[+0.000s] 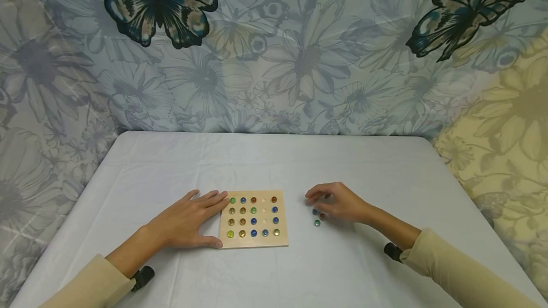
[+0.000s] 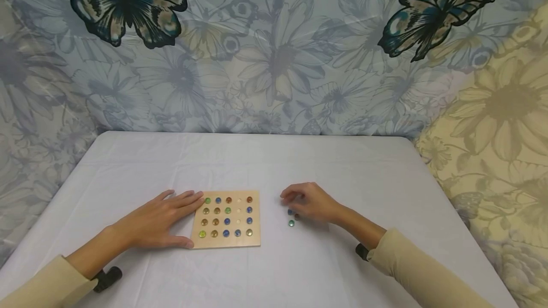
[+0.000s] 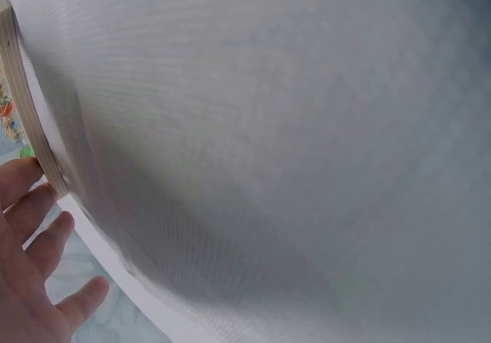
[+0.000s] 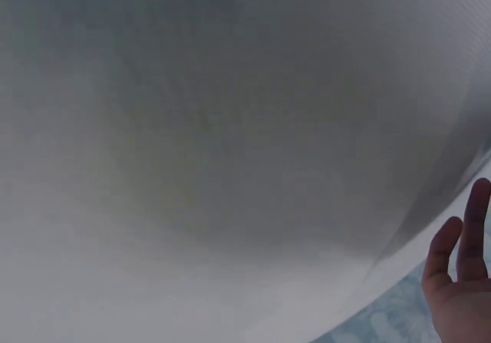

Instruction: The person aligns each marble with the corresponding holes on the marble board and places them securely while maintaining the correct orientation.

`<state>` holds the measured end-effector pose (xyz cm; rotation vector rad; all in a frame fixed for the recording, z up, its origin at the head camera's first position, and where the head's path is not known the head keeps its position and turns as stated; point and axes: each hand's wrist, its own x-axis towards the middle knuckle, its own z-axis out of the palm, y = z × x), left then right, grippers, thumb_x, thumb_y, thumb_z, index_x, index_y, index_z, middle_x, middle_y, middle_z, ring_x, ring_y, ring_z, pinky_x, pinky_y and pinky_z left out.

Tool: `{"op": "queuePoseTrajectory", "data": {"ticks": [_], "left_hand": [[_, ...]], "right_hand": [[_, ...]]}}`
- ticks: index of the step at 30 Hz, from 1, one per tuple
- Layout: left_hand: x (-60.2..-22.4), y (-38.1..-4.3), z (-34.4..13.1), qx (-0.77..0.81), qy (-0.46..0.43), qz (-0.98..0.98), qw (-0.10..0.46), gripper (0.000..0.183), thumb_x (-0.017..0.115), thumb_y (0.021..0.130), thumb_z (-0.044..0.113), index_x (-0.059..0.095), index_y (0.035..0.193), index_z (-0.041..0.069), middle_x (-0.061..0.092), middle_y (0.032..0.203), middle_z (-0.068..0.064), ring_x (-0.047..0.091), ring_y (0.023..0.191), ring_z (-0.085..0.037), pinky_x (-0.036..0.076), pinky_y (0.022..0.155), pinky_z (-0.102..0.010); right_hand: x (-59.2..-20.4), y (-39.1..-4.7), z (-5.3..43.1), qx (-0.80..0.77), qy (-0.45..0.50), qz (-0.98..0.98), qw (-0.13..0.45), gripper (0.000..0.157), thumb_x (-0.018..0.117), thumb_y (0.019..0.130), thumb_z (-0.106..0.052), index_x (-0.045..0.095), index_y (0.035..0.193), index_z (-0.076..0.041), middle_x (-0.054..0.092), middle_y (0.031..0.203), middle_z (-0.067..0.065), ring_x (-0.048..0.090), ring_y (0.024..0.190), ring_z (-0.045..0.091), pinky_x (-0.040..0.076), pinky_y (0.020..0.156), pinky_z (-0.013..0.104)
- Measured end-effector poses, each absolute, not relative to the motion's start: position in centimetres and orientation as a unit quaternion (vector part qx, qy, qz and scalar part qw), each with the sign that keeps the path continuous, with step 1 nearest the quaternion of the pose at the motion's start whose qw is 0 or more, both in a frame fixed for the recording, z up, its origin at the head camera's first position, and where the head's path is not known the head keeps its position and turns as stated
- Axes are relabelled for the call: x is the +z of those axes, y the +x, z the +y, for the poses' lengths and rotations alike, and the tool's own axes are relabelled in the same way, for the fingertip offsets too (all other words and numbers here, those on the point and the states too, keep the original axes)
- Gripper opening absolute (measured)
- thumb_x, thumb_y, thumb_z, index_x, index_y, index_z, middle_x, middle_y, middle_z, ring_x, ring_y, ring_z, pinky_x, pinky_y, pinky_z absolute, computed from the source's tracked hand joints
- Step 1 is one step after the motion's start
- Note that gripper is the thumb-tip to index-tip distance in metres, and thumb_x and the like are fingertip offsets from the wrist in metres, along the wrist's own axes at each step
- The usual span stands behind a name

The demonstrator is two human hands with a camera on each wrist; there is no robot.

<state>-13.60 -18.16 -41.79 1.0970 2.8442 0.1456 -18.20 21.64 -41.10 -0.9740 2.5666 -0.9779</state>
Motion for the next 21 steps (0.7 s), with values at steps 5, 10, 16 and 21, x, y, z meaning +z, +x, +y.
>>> {"op": "queuePoseTrajectory", "data": {"ticks": [5,10,16,21], "left_hand": [[-41.71,-13.57,-18.13,0.048,0.358,0.932,0.042,0.097,0.043,0.071,0.081,0.034,0.144,0.017,0.030,0.149,0.001,0.032,0.134,-0.022,0.026,0.103,-0.056],[-41.78,-13.59,-18.16,0.052,0.357,0.932,0.043,0.097,0.043,0.071,0.081,0.034,0.144,0.017,0.030,0.149,0.001,0.031,0.134,-0.021,0.025,0.103,-0.056],[-41.95,-13.67,-18.23,0.050,0.358,0.931,0.044,0.097,0.042,0.071,0.081,0.034,0.145,0.018,0.029,0.149,0.002,0.030,0.134,-0.021,0.024,0.104,-0.055],[-41.97,-13.69,-18.23,0.049,0.358,0.931,0.045,0.098,0.042,0.071,0.081,0.033,0.145,0.018,0.029,0.149,0.002,0.030,0.134,-0.021,0.024,0.104,-0.055]], "right_hand": [[-41.38,-18.03,22.18,-0.347,-0.342,0.864,0.128,0.027,0.067,0.082,-0.004,0.064,0.109,-0.007,0.070,0.095,-0.005,0.063,0.094,0.010,0.049,0.081,0.033],[-41.46,-17.96,22.29,-0.355,-0.343,0.859,0.133,0.027,0.068,0.082,-0.005,0.064,0.108,-0.007,0.070,0.094,-0.005,0.063,0.094,0.010,0.049,0.081,0.032],[-41.55,-17.92,22.28,-0.358,-0.351,0.855,0.130,0.027,0.069,0.080,-0.003,0.064,0.107,-0.006,0.070,0.093,-0.004,0.063,0.092,0.011,0.049,0.080,0.033],[-41.63,-17.92,22.23,-0.351,-0.347,0.860,0.133,0.027,0.070,0.080,-0.004,0.064,0.106,-0.008,0.070,0.092,-0.006,0.063,0.090,0.010,0.049,0.080,0.031]]}}
